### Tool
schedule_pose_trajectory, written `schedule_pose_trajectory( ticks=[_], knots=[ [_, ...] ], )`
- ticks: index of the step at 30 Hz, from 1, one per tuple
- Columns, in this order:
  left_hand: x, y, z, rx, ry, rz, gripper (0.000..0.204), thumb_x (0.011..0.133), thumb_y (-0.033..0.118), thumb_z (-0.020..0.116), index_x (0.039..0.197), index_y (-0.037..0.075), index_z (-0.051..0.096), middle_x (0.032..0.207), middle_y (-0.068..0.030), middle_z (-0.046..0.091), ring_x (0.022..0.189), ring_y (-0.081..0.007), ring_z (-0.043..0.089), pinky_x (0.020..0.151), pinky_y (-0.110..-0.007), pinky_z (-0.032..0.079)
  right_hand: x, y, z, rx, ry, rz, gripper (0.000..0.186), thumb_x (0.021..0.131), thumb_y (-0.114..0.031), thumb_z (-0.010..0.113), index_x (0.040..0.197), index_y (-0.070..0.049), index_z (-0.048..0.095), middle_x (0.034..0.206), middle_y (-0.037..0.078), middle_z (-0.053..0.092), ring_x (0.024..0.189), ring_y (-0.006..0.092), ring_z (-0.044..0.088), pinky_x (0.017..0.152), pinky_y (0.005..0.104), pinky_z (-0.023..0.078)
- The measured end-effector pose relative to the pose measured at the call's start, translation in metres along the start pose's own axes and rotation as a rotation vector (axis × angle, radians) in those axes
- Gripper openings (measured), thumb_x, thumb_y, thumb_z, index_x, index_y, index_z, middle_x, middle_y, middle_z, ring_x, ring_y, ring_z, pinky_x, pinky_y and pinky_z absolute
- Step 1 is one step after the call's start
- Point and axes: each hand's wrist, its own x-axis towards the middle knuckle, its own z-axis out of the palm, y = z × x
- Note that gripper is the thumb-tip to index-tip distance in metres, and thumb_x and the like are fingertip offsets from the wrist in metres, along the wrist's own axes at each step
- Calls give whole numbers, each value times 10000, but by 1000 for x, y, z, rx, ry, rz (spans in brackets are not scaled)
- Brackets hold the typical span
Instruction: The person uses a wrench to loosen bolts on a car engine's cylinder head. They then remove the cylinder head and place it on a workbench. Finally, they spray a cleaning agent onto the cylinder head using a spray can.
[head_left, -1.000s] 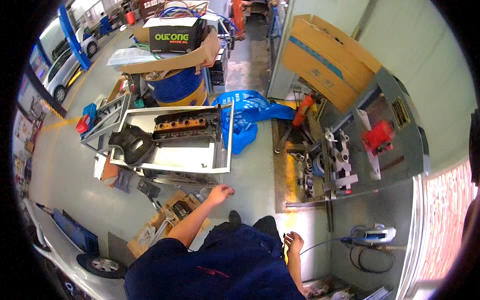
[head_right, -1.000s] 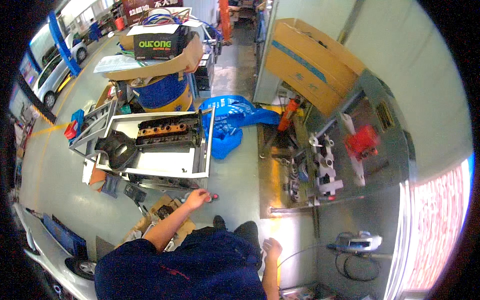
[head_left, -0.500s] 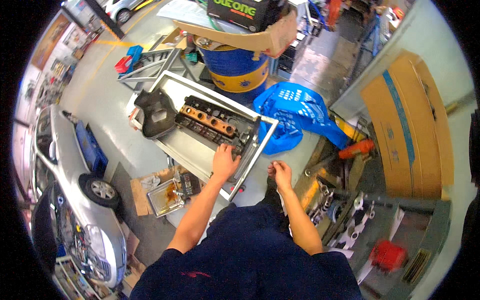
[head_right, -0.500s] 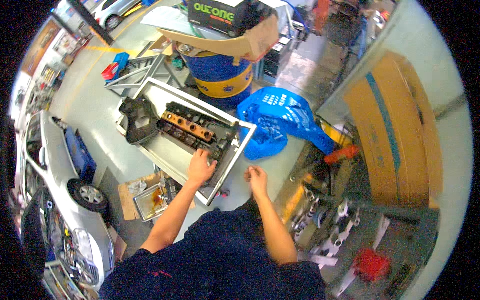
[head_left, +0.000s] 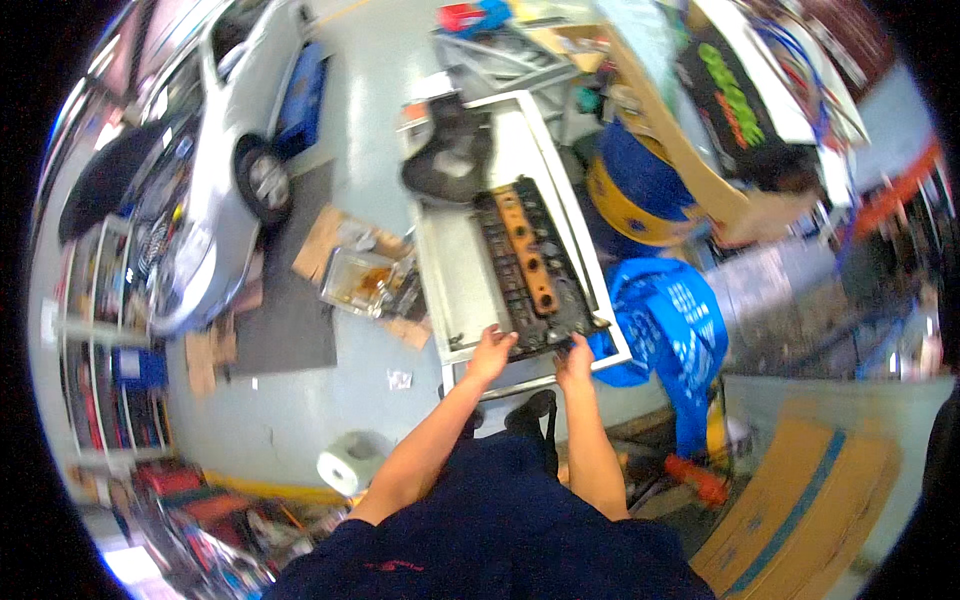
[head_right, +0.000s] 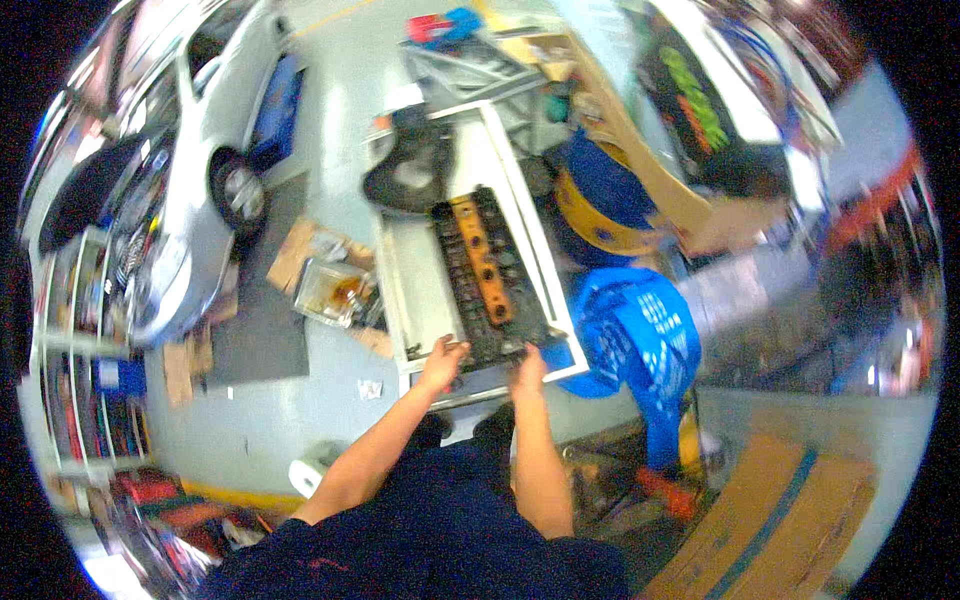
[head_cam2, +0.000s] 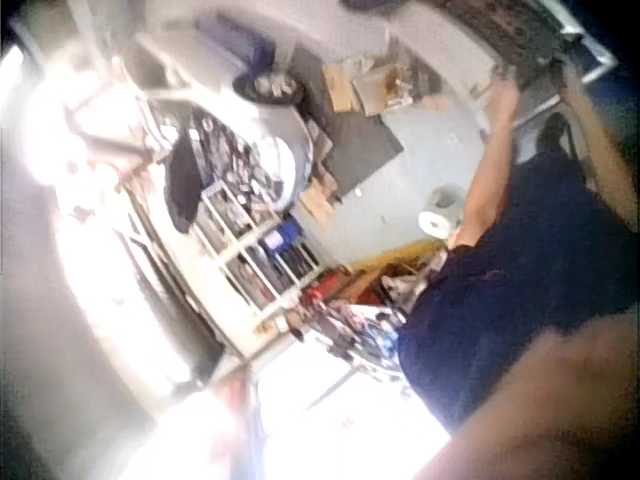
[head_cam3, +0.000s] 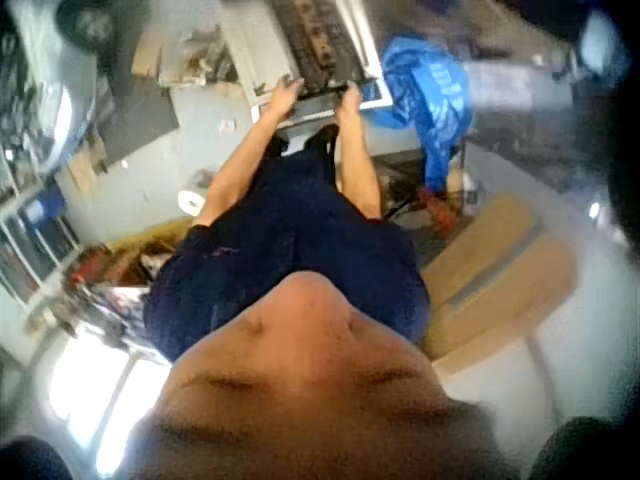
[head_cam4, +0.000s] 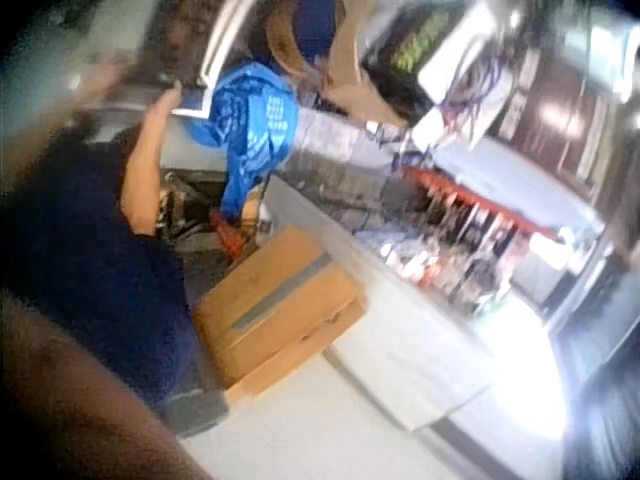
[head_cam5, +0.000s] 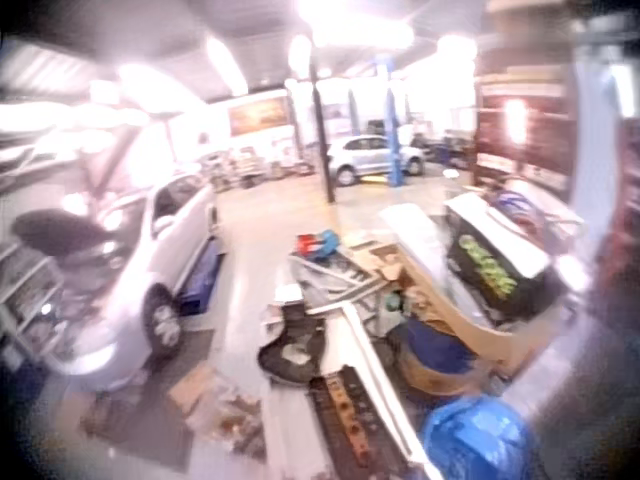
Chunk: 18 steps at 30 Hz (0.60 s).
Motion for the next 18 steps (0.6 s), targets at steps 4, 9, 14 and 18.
schedule_pose_trajectory(
  ticks=[4,9,14,18],
  knots=[
    [30,-31,0,-156,56,-23,937,969,588,684,1568,-69,387,1448,-247,611,1242,-298,632,998,-419,529,-12,0,3,-65,-53,109,408,956,-432,647,1276,-181,623,1228,73,617,1073,259,562,941,495,450],
    [32,21,6,-216,-85,-68,910,940,604,707,1493,-88,497,1383,-230,648,1263,-276,619,1092,-385,460,-57,-33,18,-2,-97,20,762,975,-739,557,1503,-193,500,1484,68,543,1341,272,502,1095,534,413],
    [25,48,-2,-342,-170,66,598,906,387,788,1276,-69,675,1140,-156,751,1030,-250,709,901,-375,548,-84,-26,77,30,-200,-143,1046,909,-918,361,1624,-154,380,1636,110,440,1471,363,439,1215,550,387],
    [0,63,-11,-493,-254,104,520,899,282,762,1285,-56,681,1183,-179,748,1056,-237,709,930,-374,546,-116,-20,108,181,-168,-207,1084,903,-935,294,1628,-133,372,1631,142,443,1456,386,467,1229,562,385]
  ],
)
